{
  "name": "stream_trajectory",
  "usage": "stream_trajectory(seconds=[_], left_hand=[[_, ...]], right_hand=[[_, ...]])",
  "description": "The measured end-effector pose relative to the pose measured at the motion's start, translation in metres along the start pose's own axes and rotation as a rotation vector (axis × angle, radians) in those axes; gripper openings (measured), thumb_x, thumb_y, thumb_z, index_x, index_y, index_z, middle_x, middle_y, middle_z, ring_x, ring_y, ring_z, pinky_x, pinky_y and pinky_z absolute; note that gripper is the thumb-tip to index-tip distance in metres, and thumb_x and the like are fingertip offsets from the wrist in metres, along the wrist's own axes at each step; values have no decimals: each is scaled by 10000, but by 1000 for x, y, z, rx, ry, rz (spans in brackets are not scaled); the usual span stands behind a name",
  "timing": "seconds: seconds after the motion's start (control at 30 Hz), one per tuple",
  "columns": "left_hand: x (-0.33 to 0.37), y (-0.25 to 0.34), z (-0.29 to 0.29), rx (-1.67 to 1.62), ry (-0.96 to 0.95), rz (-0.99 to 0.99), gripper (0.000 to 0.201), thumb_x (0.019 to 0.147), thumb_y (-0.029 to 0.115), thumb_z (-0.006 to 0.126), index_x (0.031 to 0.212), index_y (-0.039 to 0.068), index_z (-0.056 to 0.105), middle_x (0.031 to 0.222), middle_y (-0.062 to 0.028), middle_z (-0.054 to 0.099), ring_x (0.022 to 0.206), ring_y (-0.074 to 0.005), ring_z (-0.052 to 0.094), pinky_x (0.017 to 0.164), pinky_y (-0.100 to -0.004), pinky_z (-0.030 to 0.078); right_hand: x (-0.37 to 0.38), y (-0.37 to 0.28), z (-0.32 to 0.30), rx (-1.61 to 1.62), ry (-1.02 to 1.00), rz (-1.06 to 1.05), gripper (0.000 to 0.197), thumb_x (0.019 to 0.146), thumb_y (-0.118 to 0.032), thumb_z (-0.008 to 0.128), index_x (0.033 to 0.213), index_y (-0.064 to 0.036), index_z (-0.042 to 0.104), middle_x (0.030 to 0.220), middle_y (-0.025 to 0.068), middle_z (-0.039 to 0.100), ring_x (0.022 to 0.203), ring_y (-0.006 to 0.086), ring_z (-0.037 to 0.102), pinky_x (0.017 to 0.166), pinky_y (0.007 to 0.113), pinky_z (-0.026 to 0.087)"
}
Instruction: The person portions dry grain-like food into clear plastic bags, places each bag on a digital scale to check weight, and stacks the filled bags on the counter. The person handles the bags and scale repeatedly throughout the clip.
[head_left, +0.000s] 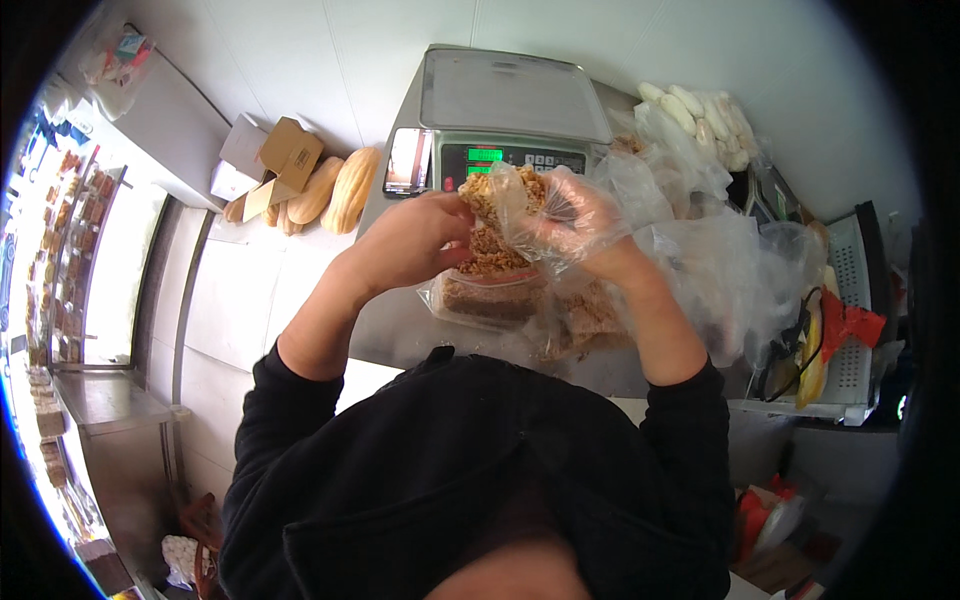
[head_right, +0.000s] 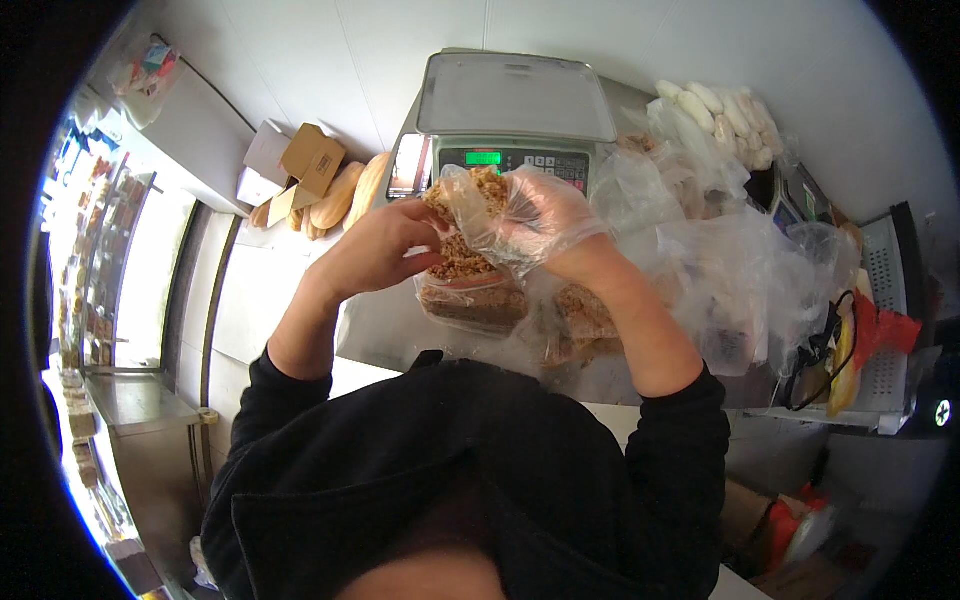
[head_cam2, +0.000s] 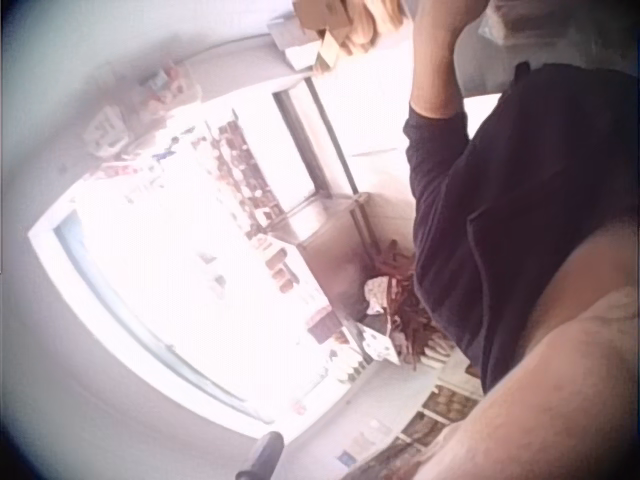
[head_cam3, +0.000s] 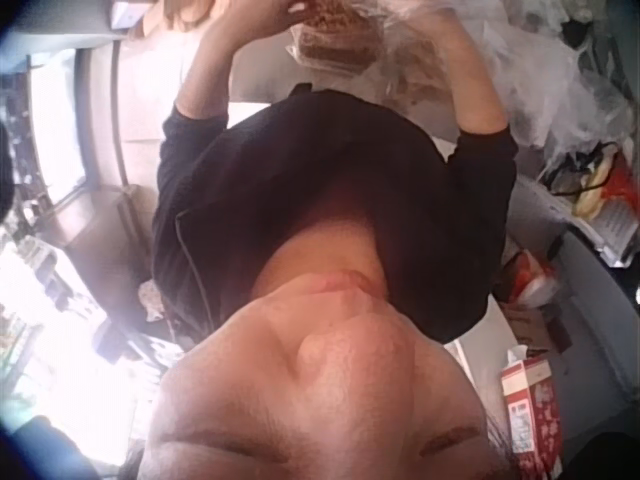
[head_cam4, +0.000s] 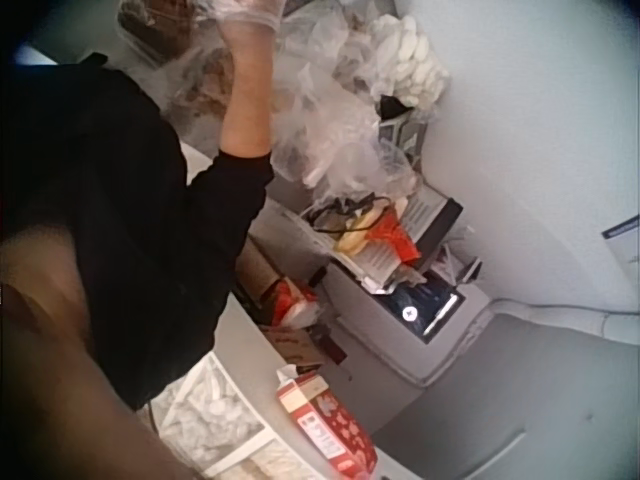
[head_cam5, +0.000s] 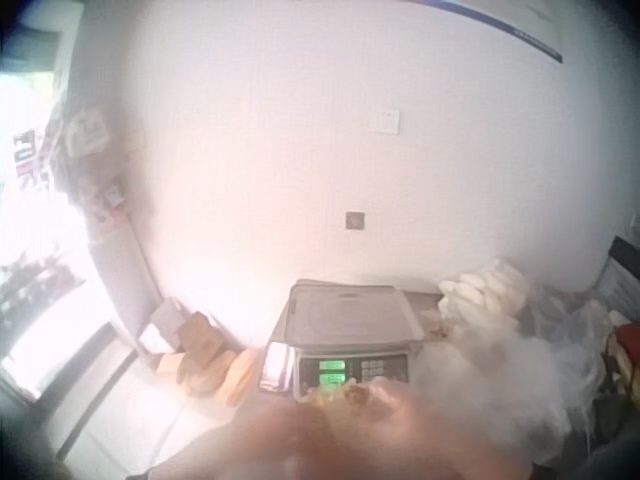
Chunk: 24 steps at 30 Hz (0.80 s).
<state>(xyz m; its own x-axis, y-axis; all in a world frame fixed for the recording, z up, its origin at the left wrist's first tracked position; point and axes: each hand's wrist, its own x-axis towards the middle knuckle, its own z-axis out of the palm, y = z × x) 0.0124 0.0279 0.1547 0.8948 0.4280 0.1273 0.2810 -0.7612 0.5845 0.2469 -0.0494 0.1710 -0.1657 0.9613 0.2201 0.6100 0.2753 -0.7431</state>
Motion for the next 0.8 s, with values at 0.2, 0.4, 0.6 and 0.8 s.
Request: stream_trajectory(seconds=[0.2, 0.4, 0.6, 0.8], left_hand=[[-19, -18, 38, -194, 295, 12, 432, 770, 58, 679, 1146, 46, 466, 1152, -156, 443, 930, -297, 578, 764, -365, 498], [-17, -32, 65, -722, 451, -300, 372, 818, -27, 553, 1176, 15, 460, 1055, -108, 546, 905, -162, 597, 674, -280, 533], [-16, -29, 62, -798, 494, -278, 286, 839, -32, 550, 1119, 12, 512, 948, -72, 606, 850, -128, 604, 694, -272, 526], [-17, -29, 62, -794, 529, -268, 276, 862, 6, 557, 1134, 28, 519, 829, -12, 572, 762, -69, 553, 648, -221, 473]], right_hand=[[11, -5, 1, -145, -40, -166, 411, 783, -172, 734, 1124, -19, 563, 985, 144, 595, 883, 280, 587, 801, 350, 477], [33, -26, -6, -203, -354, -154, 268, 746, -154, 714, 865, -18, 516, 796, 129, 551, 757, 328, 556, 676, 397, 443], [44, -35, -3, -366, -486, -10, 268, 729, -152, 714, 852, -19, 517, 801, 118, 566, 757, 315, 569, 678, 394, 452], [32, -12, -13, -272, -315, -172, 446, 756, -126, 737, 1165, -49, 577, 974, 111, 616, 861, 250, 607, 804, 349, 487]])
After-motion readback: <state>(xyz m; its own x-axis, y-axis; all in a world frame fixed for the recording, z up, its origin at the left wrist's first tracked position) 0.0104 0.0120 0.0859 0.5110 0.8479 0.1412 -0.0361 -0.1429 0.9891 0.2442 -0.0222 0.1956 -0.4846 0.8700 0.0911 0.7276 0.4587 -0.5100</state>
